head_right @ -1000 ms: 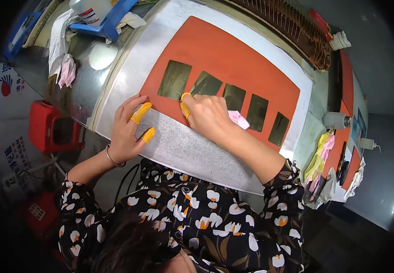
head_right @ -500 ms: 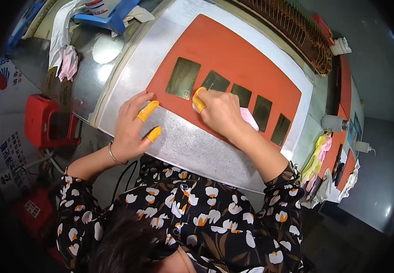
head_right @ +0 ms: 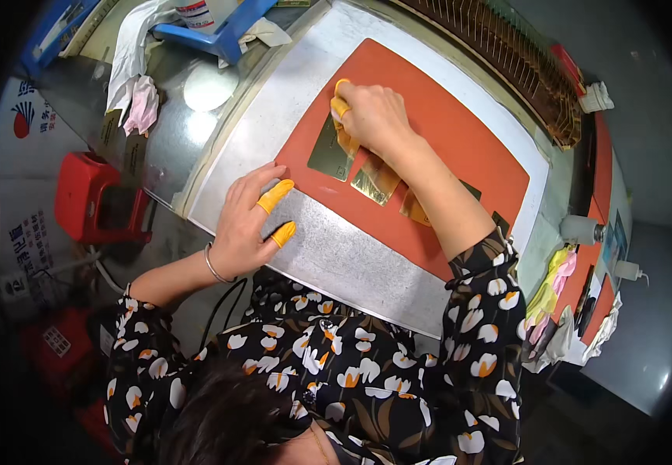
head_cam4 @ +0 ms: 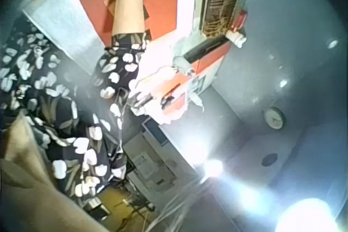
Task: The person cleans several small, rectangular, gold-colored plates arranged on a red mat. Using a pink cloth and a liquid from a white bottle, they wipe each plate individually. The person repeatedly applies liquid to the cloth and scrubs the plates, occasionally moving them aside to access others.
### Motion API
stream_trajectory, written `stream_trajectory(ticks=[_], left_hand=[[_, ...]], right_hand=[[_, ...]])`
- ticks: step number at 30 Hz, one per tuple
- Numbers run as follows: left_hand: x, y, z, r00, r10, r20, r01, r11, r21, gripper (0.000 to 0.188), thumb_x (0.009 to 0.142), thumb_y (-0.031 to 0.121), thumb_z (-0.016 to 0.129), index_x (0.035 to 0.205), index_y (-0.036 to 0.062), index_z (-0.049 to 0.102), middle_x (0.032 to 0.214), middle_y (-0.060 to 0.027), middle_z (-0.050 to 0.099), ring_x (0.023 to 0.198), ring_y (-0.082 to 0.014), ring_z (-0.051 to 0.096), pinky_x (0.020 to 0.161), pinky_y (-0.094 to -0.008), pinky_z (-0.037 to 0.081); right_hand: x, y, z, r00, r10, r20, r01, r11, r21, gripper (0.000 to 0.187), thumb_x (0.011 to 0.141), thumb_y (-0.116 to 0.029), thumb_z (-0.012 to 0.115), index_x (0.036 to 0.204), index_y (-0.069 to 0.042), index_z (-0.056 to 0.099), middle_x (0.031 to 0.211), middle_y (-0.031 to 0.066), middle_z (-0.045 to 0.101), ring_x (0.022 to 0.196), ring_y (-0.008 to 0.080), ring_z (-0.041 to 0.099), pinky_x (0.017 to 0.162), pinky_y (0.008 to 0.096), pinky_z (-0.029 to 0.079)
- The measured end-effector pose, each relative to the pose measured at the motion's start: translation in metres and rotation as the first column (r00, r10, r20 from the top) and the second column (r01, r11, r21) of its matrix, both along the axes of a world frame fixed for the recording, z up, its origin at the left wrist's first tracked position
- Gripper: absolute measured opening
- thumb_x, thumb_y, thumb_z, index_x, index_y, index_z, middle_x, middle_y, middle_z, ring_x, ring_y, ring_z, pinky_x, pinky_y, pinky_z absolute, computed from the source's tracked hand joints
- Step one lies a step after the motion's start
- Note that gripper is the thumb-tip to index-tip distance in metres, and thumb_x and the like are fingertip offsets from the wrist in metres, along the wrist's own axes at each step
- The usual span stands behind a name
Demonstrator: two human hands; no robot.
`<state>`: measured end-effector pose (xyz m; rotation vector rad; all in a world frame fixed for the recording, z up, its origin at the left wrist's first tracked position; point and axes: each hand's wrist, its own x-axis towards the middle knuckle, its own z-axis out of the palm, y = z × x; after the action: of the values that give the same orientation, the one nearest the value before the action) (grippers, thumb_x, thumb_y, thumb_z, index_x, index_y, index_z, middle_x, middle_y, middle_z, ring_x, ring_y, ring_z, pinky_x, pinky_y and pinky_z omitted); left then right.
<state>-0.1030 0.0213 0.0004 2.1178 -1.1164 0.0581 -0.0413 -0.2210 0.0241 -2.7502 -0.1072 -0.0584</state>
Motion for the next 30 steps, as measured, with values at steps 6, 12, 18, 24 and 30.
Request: stream_trajectory(ticks=[6, 12, 18, 24, 30], left_hand=[[0.000, 0.004, -0.006, 0.998, 0.020, -0.054, -0.023, 0.997, -0.070, 0.049, 0.071, 0.011, 0.065, 0.117, 0.0010, 0.051, 0.127, -0.0170, 0.046, 0.117, -0.0355, 0.043, 0.096, -0.0430, 0.033], [0.014, 0.012, 0.002, 0.993, 0.065, -0.097, -0.076, 0.991, -0.111, 0.048, 0.074, 0.007, 0.064, 0.119, -0.0020, 0.050, 0.124, -0.0155, 0.048, 0.114, -0.0320, 0.046, 0.097, -0.0384, 0.034], [0.136, 0.022, 0.032, 0.814, 0.566, 0.129, -0.435, 0.741, -0.511, 0.053, 0.078, 0.015, 0.069, 0.122, -0.0045, 0.047, 0.122, -0.0188, 0.049, 0.117, -0.0284, 0.046, 0.098, -0.0358, 0.035], [0.242, 0.014, 0.034, 0.757, 0.651, -0.050, -0.564, 0.613, -0.554, 0.055, 0.072, 0.024, 0.075, 0.113, -0.0059, 0.052, 0.103, -0.0193, 0.060, 0.095, -0.0218, 0.060, 0.080, -0.0311, 0.047], [0.234, -0.007, 0.056, 0.763, 0.605, -0.228, -0.645, 0.684, -0.342, 0.046, 0.068, 0.025, 0.076, 0.097, -0.0043, 0.056, 0.083, -0.0106, 0.065, 0.067, -0.0132, 0.062, 0.057, -0.0274, 0.050]], right_hand=[[-0.127, 0.035, 0.012, 0.838, 0.546, -0.030, -0.545, 0.838, 0.037, 0.010, 0.077, -0.011, 0.062, 0.077, -0.004, 0.055, 0.066, 0.0095, 0.058, 0.055, 0.0245, 0.058, 0.049, 0.0359, 0.045], [-0.145, -0.036, 0.055, 0.952, -0.041, -0.304, 0.300, 0.331, 0.895, 0.008, 0.086, -0.010, 0.056, 0.087, -0.002, 0.058, 0.065, 0.0002, 0.053, 0.057, 0.0074, 0.049, 0.052, 0.0212, 0.038], [-0.077, -0.068, 0.074, 0.942, -0.205, -0.266, 0.296, 0.131, 0.946, 0.011, 0.090, -0.019, 0.052, 0.089, -0.009, 0.056, 0.062, -0.0039, 0.049, 0.049, 0.0041, 0.044, 0.043, 0.0206, 0.034], [0.053, -0.031, 0.102, 0.990, 0.140, -0.024, 0.048, -0.168, 0.985, 0.011, 0.089, -0.014, 0.053, 0.081, -0.007, 0.055, 0.066, 0.0007, 0.052, 0.058, 0.0074, 0.048, 0.048, 0.0195, 0.041], [0.138, 0.031, 0.106, 0.985, 0.169, -0.017, 0.049, -0.185, 0.982, 0.020, 0.093, -0.019, 0.049, 0.077, -0.007, 0.054, 0.060, 0.0004, 0.049, 0.045, 0.0086, 0.039, 0.041, 0.0215, 0.030]])
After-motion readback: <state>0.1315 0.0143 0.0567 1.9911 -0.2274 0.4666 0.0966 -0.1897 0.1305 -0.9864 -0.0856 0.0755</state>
